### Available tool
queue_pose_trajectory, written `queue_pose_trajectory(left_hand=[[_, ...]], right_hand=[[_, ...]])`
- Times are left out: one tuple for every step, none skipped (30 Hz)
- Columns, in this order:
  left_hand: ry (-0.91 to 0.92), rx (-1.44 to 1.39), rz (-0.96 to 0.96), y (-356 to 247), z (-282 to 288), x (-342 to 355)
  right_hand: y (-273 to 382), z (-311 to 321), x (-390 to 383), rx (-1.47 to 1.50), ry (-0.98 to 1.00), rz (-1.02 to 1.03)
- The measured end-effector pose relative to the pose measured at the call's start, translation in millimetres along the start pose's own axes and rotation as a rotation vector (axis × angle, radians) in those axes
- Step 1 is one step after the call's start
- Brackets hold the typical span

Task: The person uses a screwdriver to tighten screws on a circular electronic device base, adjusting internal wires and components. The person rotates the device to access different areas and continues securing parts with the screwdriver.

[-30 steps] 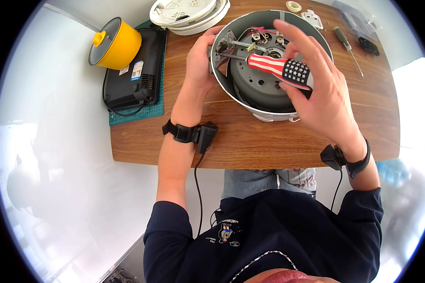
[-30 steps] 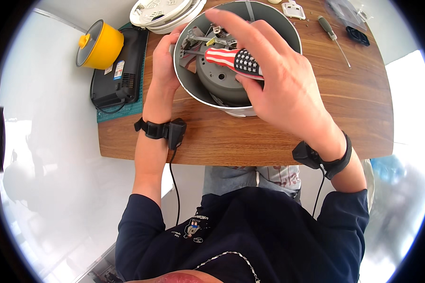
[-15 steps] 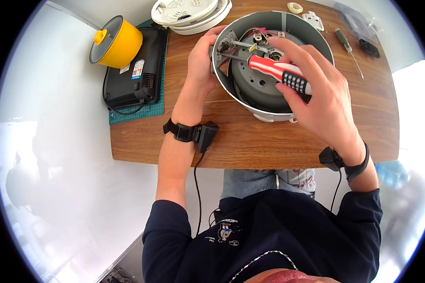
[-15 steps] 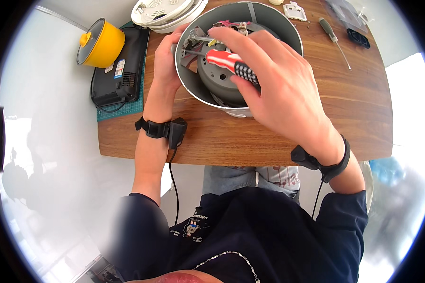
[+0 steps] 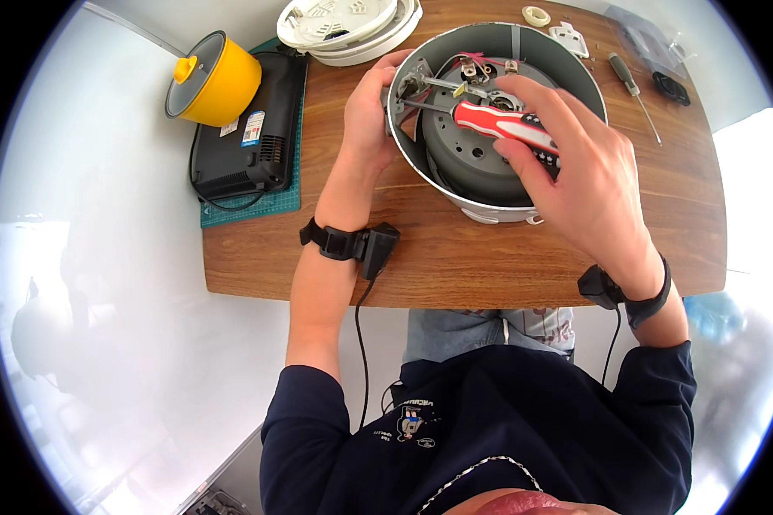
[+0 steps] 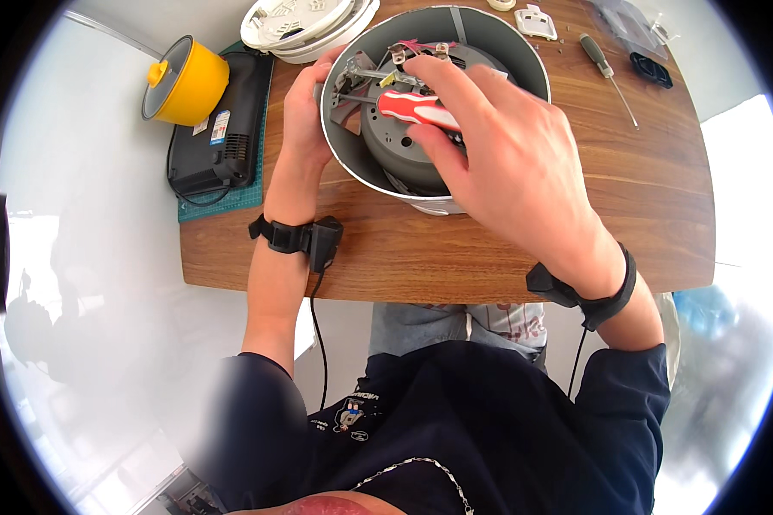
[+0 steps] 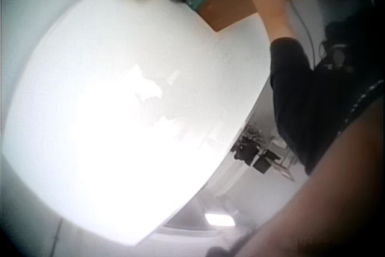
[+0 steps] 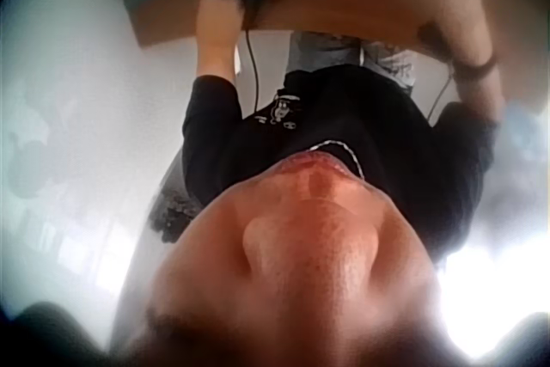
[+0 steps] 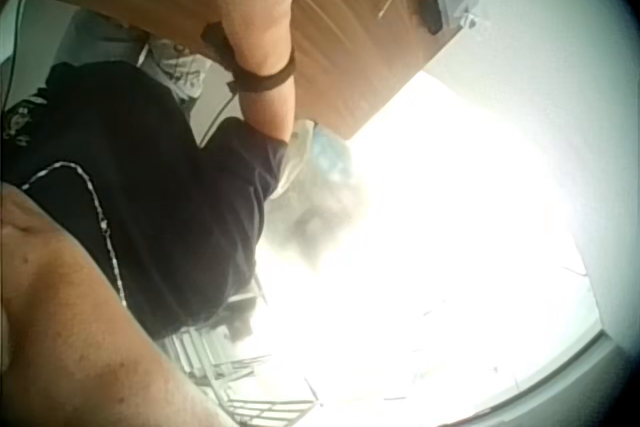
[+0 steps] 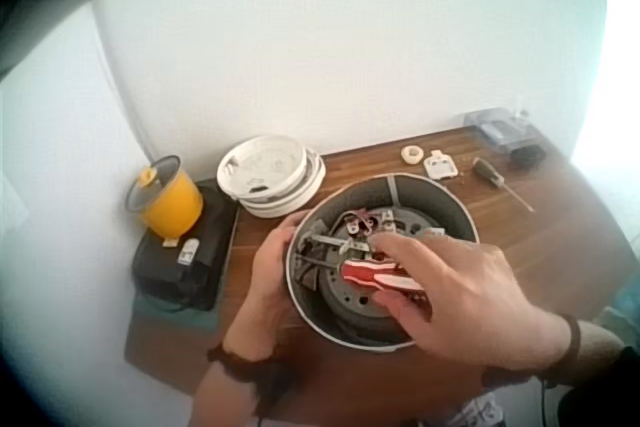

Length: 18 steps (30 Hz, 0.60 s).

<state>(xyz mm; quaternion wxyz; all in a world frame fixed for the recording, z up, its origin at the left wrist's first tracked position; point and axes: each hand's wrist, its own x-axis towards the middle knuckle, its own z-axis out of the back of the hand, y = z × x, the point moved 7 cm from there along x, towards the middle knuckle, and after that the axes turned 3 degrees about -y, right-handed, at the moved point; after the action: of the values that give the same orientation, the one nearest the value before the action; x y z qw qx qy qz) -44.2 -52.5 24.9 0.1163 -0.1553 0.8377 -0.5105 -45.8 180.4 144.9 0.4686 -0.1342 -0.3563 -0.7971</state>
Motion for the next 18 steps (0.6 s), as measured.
queue_pose_trajectory(left_hand=[[-0.003,-0.004,0.002,-0.4,-0.7,-0.6],[-0.013,-0.002,0.001,-1.9,-1.3,-1.9],[-0.017,-0.002,0.003,-2.6,-4.1,-2.2],[-0.020,-0.001,0.005,-2.6,-6.3,-2.4],[-0.026,-0.005,0.006,-1.6,-7.4,-1.9],[-0.037,-0.006,0.005,-2.0,-6.7,-2.6],[-0.046,-0.006,0.004,-2.3,-6.2,-3.1],[-0.051,-0.001,0.008,-2.3,-6.2,-3.5],[-0.057,0.001,0.009,-3.4,-6.0,-4.0],[-0.063,0.004,0.011,-4.2,-6.0,-3.8],[-0.058,-0.001,0.011,-3.9,-6.0,-3.1],[-0.054,-0.005,0.011,-2.9,-5.2,-2.8],[-0.050,-0.009,0.011,-2.6,-4.8,-2.5],[-0.046,-0.006,0.008,-3.4,-5.0,-2.4],[-0.041,-0.004,0.007,-3.6,-5.1,-2.6],[-0.037,-0.001,0.006,-3.8,-5.4,-2.5],[-0.031,0.002,0.006,-3.9,-5.9,-2.2],[-0.024,0.006,0.007,-3.3,-6.9,-1.6]], right_hand=[[2.0,3.7,1.1,-0.012,-0.026,0.067],[4.6,6.2,1.9,-0.024,-0.053,0.134],[2.6,4.8,2.0,0.017,-0.041,0.138],[0.3,2.5,1.4,0.058,-0.029,0.142],[-1.0,1.6,0.4,0.098,-0.017,0.146],[-0.5,2.2,0.9,0.086,-0.018,0.128],[2.2,3.3,2.3,0.074,-0.018,0.110],[4.0,4.2,2.7,0.062,-0.019,0.092],[2.6,3.5,2.6,0.047,0.004,0.034],[1.1,3.0,1.8,0.033,0.026,-0.024],[-0.4,2.3,1.3,0.026,0.031,-0.046],[-1.9,1.9,1.0,0.020,0.036,-0.067],[-3.3,0.1,0.3,0.022,0.023,-0.052],[-4.7,-0.1,0.5,0.025,0.011,-0.036],[-3.9,2.4,1.5,0.018,0.006,0.024],[-3.8,6.4,2.5,0.012,0.000,0.085],[-1.9,8.8,2.9,0.006,-0.005,0.146],[-1.9,8.8,2.9,0.041,-0.016,0.146]])
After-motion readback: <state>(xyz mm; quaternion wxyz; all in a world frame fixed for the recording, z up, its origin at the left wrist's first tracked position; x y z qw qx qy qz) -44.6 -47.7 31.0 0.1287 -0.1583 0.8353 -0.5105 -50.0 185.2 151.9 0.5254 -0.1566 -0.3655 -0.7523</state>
